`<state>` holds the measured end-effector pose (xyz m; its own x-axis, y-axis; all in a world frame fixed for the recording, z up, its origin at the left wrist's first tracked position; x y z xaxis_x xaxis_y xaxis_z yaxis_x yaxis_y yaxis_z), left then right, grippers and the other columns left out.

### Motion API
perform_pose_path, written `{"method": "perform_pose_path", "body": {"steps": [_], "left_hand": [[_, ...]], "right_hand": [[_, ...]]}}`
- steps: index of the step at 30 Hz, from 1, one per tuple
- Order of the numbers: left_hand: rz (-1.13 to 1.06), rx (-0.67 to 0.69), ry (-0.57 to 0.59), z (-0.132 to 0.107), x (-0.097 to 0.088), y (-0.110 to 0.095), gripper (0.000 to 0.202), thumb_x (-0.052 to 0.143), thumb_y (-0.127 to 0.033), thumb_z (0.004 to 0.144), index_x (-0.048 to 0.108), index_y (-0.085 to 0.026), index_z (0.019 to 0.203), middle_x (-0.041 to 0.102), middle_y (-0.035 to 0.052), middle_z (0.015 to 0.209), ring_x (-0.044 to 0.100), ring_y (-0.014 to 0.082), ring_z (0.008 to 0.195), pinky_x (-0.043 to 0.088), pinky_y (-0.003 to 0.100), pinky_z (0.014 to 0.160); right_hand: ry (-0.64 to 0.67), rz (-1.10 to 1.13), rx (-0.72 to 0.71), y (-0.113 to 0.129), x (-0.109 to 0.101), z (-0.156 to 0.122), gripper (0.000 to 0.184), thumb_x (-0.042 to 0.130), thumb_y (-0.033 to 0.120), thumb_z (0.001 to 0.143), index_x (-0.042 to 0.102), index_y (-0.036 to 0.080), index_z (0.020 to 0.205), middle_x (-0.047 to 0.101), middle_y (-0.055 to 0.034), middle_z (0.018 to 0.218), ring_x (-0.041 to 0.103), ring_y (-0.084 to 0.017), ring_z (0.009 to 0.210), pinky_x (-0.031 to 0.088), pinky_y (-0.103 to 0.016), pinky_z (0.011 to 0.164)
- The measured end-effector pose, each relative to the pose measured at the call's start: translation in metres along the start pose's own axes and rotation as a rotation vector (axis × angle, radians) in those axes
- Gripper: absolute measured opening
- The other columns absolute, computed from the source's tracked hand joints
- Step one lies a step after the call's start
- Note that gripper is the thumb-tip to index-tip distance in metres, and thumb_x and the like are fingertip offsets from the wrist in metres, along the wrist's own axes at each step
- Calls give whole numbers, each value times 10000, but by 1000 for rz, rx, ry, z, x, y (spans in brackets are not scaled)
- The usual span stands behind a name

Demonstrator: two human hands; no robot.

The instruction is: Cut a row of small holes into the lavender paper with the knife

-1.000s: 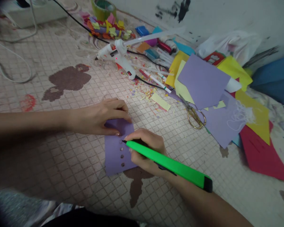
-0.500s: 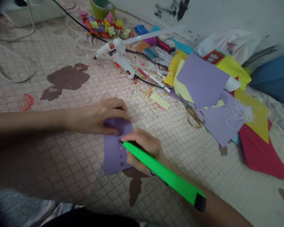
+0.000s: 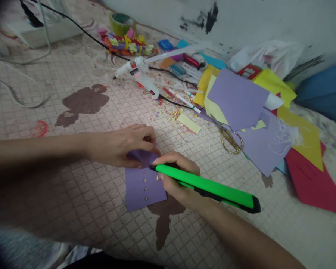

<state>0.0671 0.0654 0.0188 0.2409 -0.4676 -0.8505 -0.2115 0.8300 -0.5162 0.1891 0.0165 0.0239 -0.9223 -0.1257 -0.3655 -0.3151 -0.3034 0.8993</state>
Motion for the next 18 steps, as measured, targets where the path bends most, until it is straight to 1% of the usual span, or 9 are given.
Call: {"method": "perform_pose_path", "body": {"steps": [4,7,9,10,11,13,15,16,18], "left_hand": [[-19,-42,33,4,-2,1,364,743,-217,801,637,-179,1147,520,88,1098,519,224,1020,426,337,932],[-22,-59,14,1,-5,4,277,753,-191,786,636,-168,1037,530,76,1081,521,209,1004,432,313,911],[-19,-66,-4,-1,-6,6,194,754,-188,785,630,-152,930,540,73,1044,527,205,975,437,310,891],[-16,-70,-14,-3,-7,8,189,756,-190,785,627,-145,915,544,75,1032,529,207,968,440,314,886],[-11,-69,-21,-3,-7,8,209,757,-190,785,629,-138,942,546,81,1037,530,212,971,442,323,889],[1,-48,-22,-3,-7,6,357,757,-182,786,619,-133,1111,540,103,1093,528,227,1006,440,344,915],[7,-8,4,-2,-5,2,487,747,-182,800,576,-160,1255,525,114,1152,523,234,1044,438,353,936],[6,8,24,-1,-3,0,483,742,-188,809,578,-173,1264,520,113,1162,522,233,1051,438,350,937],[-2,7,53,0,-2,-2,414,747,-205,813,612,-174,1203,523,109,1149,526,228,1043,444,336,923]], "right_hand": [[24,-9,-17,2,1,0,180,622,126,799,698,236,921,734,31,805,673,-87,628,540,-182,591],[1,-48,-32,5,-1,1,173,619,113,793,699,224,899,725,28,793,665,-88,624,534,-185,586],[1,-66,-53,8,0,0,183,618,102,789,694,220,907,721,25,793,665,-90,633,531,-188,588],[8,-71,-66,9,1,0,191,618,100,789,691,219,919,722,23,799,669,-94,649,533,-192,598],[17,-74,-80,10,2,0,197,617,100,792,688,219,931,723,20,805,676,-99,671,537,-197,613],[35,-74,-102,12,4,-2,197,612,100,801,684,218,942,724,15,809,683,-107,703,538,-205,632],[36,-75,-107,12,5,-2,188,612,105,809,683,217,942,724,9,824,684,-112,727,535,-211,639],[36,-73,-104,11,4,-3,187,614,108,811,682,217,946,725,6,838,682,-111,733,534,-214,641],[41,-66,-97,9,4,-4,196,620,116,814,681,221,968,724,6,871,679,-111,753,533,-217,657]]}}
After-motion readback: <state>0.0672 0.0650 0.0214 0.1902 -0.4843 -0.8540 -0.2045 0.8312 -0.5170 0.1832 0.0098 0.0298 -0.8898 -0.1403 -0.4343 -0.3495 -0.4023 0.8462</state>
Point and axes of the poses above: each hand's wrist, its own z-axis towards the middle knuckle, its own x-axis out of the palm, y = z × x, the point moved 8 cm from there along z, towards the middle knuckle
